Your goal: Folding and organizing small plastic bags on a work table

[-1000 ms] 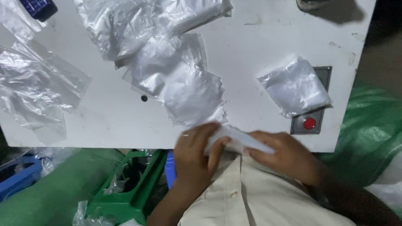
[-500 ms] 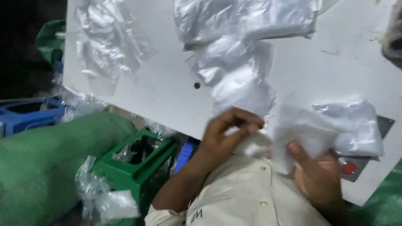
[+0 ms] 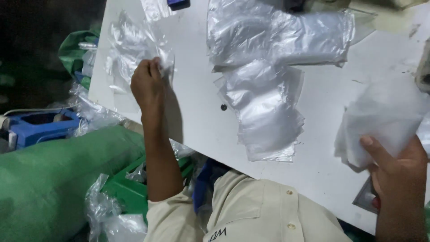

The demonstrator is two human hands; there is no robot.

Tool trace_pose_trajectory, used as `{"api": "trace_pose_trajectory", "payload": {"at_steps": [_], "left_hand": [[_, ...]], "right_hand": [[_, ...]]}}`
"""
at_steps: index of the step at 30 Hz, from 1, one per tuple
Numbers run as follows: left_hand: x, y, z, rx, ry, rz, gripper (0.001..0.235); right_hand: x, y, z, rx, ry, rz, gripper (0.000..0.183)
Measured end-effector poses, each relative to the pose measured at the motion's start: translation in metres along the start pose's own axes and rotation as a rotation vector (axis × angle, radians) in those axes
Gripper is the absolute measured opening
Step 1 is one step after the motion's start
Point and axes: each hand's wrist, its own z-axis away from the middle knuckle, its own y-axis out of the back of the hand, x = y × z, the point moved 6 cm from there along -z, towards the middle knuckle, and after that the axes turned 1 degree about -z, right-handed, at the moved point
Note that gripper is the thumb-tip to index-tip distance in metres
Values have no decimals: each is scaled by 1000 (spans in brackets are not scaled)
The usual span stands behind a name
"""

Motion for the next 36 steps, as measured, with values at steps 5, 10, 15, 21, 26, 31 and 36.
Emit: {"api": "trace_pose_trajectory", "payload": {"at_steps": [5,10,15,21,26,31,36], "left_hand": [[38,22,35,62,76,346,55],[120,8,116,-144,-298,550,13],[165,-55,211,-779,152,1052,18],[184,-71,236,-1033,441,1386,23],[194,-73,250,-711,232,1068,22],[230,-34,261,-298,-468,623,13],[261,-21,276,-42,-1053,333,13]], "right_hand": [[-39,-24,16,-48,-29,-146,68],[-9,-33,55,-29,-87,-57,22],[-50,-82,62,-381,-37,-123,39],[-19,-56,55,-63,-290,-232,29],[-25,-46,72,16,246,28,35],[-21,-82,84,-323,620,1037,28],[-48,-44,60,-244,274,339,42]]}}
